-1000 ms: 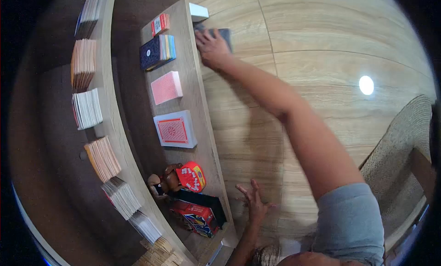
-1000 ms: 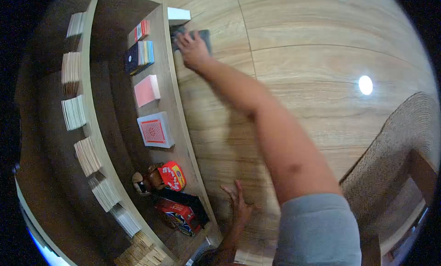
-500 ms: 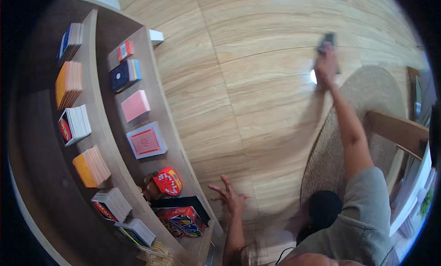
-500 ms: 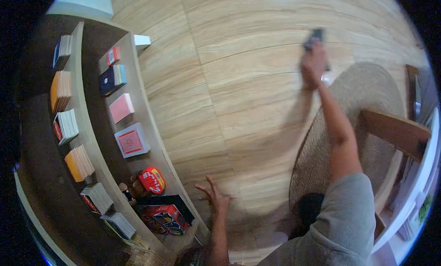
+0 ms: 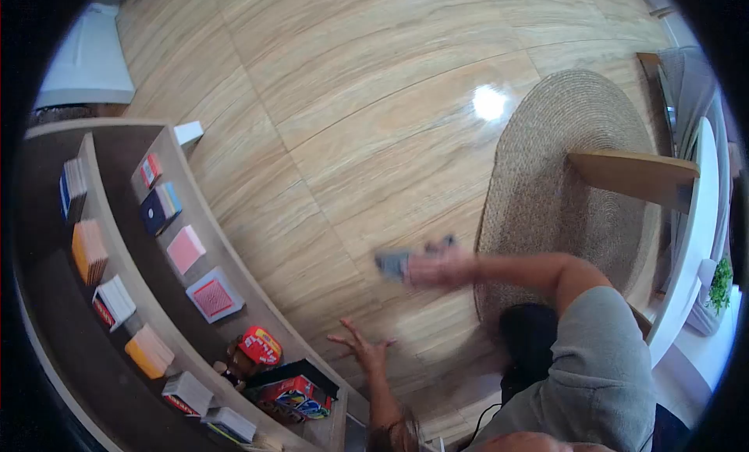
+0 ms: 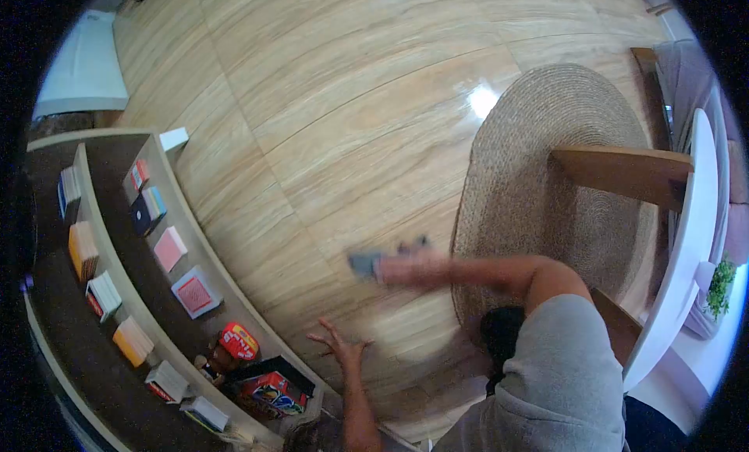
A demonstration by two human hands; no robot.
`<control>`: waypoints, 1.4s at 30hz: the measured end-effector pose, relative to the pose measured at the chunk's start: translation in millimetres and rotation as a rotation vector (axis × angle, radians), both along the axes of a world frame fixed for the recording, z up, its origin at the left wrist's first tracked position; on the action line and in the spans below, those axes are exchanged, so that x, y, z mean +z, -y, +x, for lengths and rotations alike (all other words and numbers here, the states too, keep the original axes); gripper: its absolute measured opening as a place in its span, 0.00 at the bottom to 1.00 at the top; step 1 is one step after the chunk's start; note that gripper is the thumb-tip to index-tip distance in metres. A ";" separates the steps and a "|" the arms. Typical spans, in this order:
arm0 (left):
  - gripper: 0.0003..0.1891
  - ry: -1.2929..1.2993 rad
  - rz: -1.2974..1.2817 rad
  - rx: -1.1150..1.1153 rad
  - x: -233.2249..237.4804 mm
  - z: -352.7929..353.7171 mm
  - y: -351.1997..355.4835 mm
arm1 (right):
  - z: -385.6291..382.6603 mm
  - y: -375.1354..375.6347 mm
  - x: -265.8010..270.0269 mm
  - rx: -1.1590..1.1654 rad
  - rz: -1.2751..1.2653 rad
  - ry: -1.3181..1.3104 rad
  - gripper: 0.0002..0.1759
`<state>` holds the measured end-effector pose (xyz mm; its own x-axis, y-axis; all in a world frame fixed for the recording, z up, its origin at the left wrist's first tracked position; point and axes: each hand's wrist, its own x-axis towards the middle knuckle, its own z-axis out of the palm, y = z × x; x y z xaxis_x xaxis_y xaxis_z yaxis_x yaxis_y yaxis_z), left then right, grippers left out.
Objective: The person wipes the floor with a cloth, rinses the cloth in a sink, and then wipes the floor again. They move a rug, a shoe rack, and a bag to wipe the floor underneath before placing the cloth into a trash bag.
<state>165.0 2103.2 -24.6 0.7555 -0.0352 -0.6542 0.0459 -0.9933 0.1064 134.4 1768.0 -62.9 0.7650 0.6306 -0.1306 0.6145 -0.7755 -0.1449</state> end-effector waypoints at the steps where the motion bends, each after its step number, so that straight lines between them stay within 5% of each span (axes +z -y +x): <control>1: 0.82 -0.014 0.062 -0.005 -1.0 -3.6 -3.2 | 21.3 48.2 -9.6 -0.293 0.186 0.007 0.30; 4: 0.83 0.009 0.007 0.005 -1.1 -2.7 -1.4 | 86.7 175.6 25.4 -1.078 0.172 -0.039 0.34; 7: 0.82 0.066 -0.092 -0.012 -2.9 -6.1 -7.9 | 110.7 301.3 -8.3 -1.267 -0.227 0.469 0.36; 8: 0.82 0.068 -0.091 -0.014 -2.2 -6.2 -6.2 | 118.0 336.8 -26.7 -1.533 -0.458 0.436 0.36; 11: 0.82 -0.001 0.056 -0.038 -1.6 -2.5 -1.9 | 163.0 385.6 -34.3 -1.914 -0.230 0.512 0.35; 14: 0.83 0.036 -0.024 -0.023 -3.6 -3.8 -9.7 | 235.9 359.2 -37.6 -1.488 0.020 0.651 0.31; 18: 0.83 0.018 0.007 -0.040 -3.5 -1.9 -2.8 | 341.4 185.9 -13.4 -1.115 0.577 0.601 0.37; 22: 0.82 -0.026 0.079 -0.052 6.6 3.0 2.8 | 333.9 15.0 9.7 -0.551 0.682 0.180 0.40; 24: 0.82 -0.045 0.080 -0.045 8.6 4.1 4.3 | 294.3 -54.7 -28.9 -0.422 0.619 0.293 0.32; 25: 0.82 -0.066 0.082 -0.037 8.6 6.5 4.7 | 267.2 -60.7 -15.3 -0.216 0.295 0.309 0.28; 27: 0.82 -0.014 0.009 -0.071 11.2 6.2 4.1 | 218.3 -44.8 -8.3 0.097 0.312 0.175 0.23; 29: 0.82 0.040 -0.067 -0.102 11.8 8.4 4.8 | 189.1 12.8 -2.4 0.114 0.405 0.108 0.19; 31: 0.82 -0.112 0.149 -0.038 10.4 10.7 10.7 | 194.1 86.9 27.4 -0.382 0.549 -0.427 0.14; 33: 0.81 -0.083 0.157 -0.038 18.9 9.5 14.7 | 189.6 177.6 45.1 -0.682 0.245 -0.123 0.16; 34: 0.80 -0.060 0.170 -0.034 19.2 11.5 18.7 | 176.9 219.7 11.2 -0.866 0.234 0.258 0.19; 37: 0.75 -0.074 0.200 -0.033 10.1 13.6 29.2 | 179.8 322.7 6.4 -1.574 0.282 0.444 0.19; 38: 0.75 -0.079 0.201 -0.046 9.7 28.5 40.1 | 190.7 346.0 8.1 -1.855 0.077 0.458 0.20; 42: 0.66 0.354 -0.196 -0.259 16.8 163.0 152.8 | 205.0 377.8 -26.9 -1.991 -0.187 0.627 0.20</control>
<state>328.0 1950.4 -7.8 0.8806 -0.3489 -0.3207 -0.2735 -0.9268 0.2575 339.4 1390.2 -89.8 0.1870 -0.8953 0.4043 -0.9500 -0.2695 -0.1575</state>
